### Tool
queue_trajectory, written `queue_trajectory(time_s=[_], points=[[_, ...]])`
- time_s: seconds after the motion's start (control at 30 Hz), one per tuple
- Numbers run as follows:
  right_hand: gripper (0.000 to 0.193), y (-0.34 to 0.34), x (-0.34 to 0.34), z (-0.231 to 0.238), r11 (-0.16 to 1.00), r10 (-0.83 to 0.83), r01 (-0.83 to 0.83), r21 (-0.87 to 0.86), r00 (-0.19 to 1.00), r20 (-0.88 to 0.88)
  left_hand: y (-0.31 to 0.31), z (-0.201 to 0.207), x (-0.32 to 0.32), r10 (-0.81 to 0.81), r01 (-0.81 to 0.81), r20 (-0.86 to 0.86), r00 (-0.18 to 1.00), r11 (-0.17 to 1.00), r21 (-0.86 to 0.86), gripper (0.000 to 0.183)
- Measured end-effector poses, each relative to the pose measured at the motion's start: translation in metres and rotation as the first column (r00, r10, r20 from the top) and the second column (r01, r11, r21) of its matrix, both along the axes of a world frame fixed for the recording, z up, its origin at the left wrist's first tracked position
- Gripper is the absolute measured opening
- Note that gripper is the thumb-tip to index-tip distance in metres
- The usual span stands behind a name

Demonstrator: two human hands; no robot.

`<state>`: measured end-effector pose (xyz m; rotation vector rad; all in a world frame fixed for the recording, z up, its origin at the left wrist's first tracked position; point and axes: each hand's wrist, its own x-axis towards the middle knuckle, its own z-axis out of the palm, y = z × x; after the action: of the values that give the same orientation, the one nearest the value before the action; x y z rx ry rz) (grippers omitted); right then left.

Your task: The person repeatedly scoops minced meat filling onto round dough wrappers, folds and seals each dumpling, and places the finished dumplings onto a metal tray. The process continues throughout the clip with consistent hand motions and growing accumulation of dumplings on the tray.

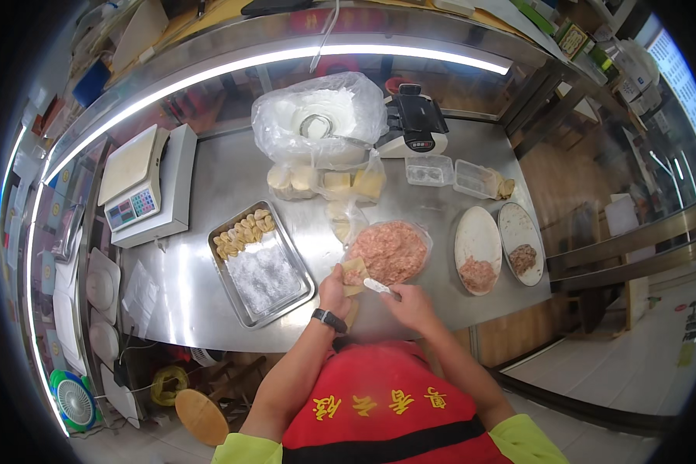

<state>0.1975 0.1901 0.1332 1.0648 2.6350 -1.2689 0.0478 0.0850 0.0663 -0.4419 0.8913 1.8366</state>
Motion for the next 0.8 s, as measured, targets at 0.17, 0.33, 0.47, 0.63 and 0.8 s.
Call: queue_trajectory(time_s=[0.17, 0.33, 0.47, 0.63, 0.8], points=[[0.033, -0.004, -0.017, 0.014, 0.981, 0.047, -0.068, 0.181, 0.992, 0.116, 0.005, -0.015, 0.004, -0.082, 0.078, -0.179, 0.98, 0.997, -0.027, 0.031], [0.028, 0.002, -0.022, 0.011, 0.945, 0.061, -0.133, 0.299, 0.97, 0.237, 0.006, -0.042, 0.003, -0.128, 0.128, -0.238, 0.963, 0.992, -0.014, 0.032], [0.029, 0.021, -0.021, 0.01, 0.956, 0.049, -0.113, 0.269, 0.971, 0.233, 0.011, -0.03, 0.002, -0.058, 0.061, -0.126, 0.99, 0.998, 0.023, 0.037], [0.032, 0.046, -0.018, -0.012, 0.948, -0.024, -0.017, 0.318, 0.992, 0.125, 0.01, -0.018, -0.01, -0.014, 0.017, -0.04, 0.999, 0.997, 0.069, 0.042], [0.033, 0.07, -0.012, -0.063, 0.951, -0.103, 0.041, 0.308, 0.977, 0.189, 0.019, -0.022, -0.014, -0.003, 0.006, -0.038, 0.999, 0.997, 0.079, 0.042]])
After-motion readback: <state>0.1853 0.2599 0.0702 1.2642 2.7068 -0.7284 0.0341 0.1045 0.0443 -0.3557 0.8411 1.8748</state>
